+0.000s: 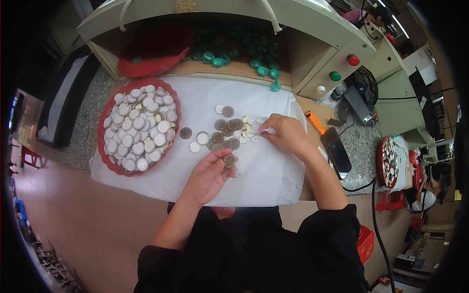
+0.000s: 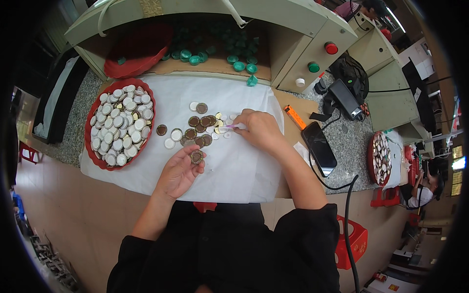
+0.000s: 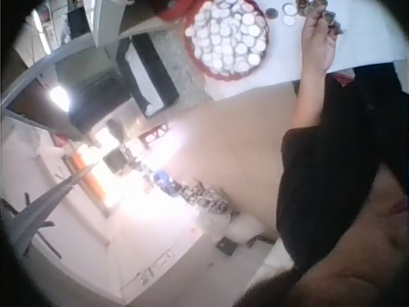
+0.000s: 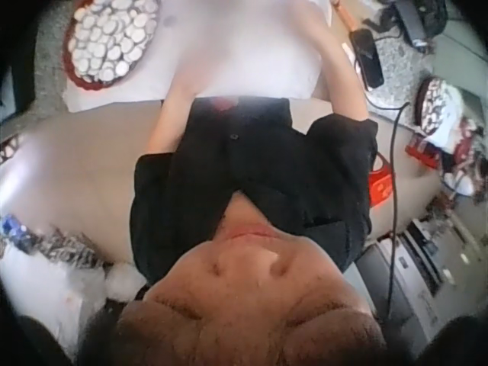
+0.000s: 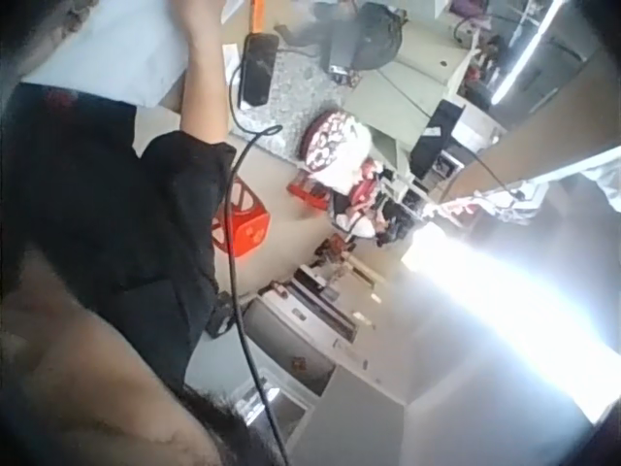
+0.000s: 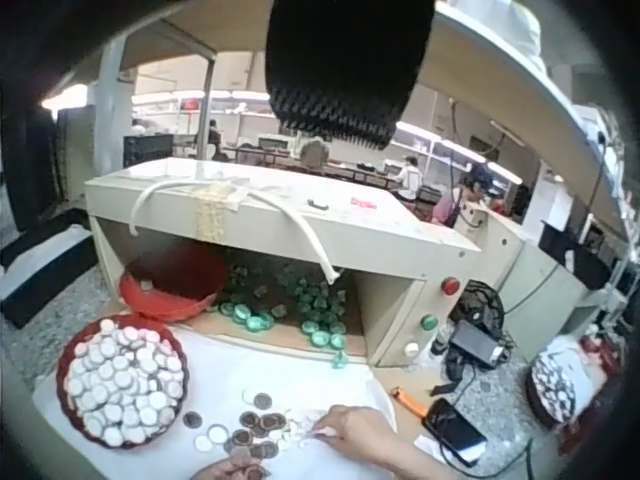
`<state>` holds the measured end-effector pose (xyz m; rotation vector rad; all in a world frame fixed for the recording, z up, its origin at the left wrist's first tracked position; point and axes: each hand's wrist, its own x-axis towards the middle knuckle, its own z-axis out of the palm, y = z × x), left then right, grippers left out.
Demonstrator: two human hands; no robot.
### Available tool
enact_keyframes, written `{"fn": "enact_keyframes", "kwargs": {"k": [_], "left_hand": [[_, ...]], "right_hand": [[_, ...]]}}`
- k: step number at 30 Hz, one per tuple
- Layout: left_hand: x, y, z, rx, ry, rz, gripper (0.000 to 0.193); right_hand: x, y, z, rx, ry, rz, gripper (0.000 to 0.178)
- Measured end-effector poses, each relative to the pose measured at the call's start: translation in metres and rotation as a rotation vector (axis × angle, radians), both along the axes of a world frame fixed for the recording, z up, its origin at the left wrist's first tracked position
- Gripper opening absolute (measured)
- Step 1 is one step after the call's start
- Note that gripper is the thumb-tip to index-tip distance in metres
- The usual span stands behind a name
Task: The person applies adhesive from a squeeze bottle onto bottle caps and inserts small liners into the caps by hand.
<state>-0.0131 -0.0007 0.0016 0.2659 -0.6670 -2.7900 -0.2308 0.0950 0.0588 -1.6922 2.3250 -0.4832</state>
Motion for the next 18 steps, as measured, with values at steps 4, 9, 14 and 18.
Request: {"fn": "enact_keyframes", "kwargs": {"k": [4,9,14,18], "left_hand": [[0.0001,-0.0007,-0.0004,0.002,-0.001,-0.009,0.029],[0.0008,-0.0002,-0.0015,0.011,0.001,-0.003,0.029],[0.0004,-0.0004,-0.0024,0.006,0.006,-0.013,0.029],[0.0013,0.0002,-0.0013,0.004,0.017,-0.008,0.029]], "right_hand": [[0.0007,-0.0035,0.0008,-0.012,-0.041,-0.011,0.015],[-0.0022,-0.0048,0.0008,0.063,0.024,0.020,0.018],[-0.0003,-0.0036,0.0052,0.115,-0.019,-0.061,0.022],[0.0014,-0.0027,0.0042,0.083,-0.076,-0.052,0.022]]}}
